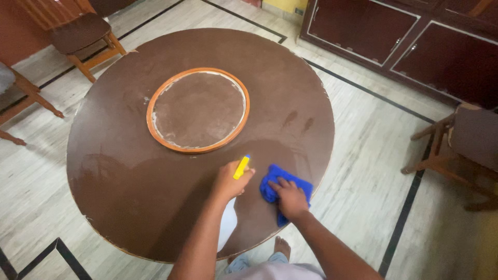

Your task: The person sprays liquid from a bottle onto a round table and a circular mirror, then wipes the surface with a cloth.

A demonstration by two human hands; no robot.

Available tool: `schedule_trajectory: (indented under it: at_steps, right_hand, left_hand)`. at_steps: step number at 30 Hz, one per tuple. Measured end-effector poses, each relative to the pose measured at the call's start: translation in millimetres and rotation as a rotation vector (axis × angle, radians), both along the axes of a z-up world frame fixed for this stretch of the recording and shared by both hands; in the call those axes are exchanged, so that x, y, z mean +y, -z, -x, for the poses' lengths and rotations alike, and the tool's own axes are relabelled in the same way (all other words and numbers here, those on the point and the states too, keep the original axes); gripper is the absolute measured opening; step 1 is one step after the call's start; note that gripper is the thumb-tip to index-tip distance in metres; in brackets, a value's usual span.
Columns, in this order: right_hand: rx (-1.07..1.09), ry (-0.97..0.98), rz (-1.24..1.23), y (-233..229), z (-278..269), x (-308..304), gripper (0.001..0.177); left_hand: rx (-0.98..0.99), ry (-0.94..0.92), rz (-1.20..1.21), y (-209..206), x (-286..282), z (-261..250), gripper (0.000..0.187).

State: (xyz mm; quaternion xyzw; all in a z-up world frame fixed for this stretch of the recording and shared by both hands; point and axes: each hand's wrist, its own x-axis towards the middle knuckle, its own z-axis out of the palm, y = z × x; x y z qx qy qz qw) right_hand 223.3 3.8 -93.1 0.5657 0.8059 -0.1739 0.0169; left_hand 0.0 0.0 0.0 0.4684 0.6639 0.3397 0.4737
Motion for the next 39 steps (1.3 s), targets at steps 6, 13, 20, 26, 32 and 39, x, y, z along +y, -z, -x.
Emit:
schedule_trajectory:
  at_steps: [6,13,20,26,32,39]
  right_hand:
    - [-0.010,0.075,0.010,0.9,-17.5,9.8,0.069]
    - [0.006,0.034,-0.054,11.0,-22.7,16.3,0.069]
    - [-0.014,0.032,-0.030,2.3,-21.3,15.6,0.069]
    - [-0.022,0.030,-0.053,4.1,-21.0,15.4,0.066]
    - [-0.025,0.029,-0.058,5.3,-21.2,14.6,0.068]
    - [-0.053,0.027,-0.062,8.2,-20.2,13.9,0.068]
  left_hand:
    - [0.052,-0.112,-0.035,-4.7,3.2,6.3,0.026]
    - [0.026,-0.162,-0.053,-8.1,5.6,9.0,0.026]
    - [0.094,-0.168,0.036,-8.7,3.2,11.8,0.030]
    - [0.056,-0.207,0.104,-4.2,-0.8,17.1,0.028]
    - [0.073,-0.187,0.110,-3.8,-5.2,20.8,0.027]
    - [-0.105,-0.030,0.085,-2.0,-5.4,17.4,0.026]
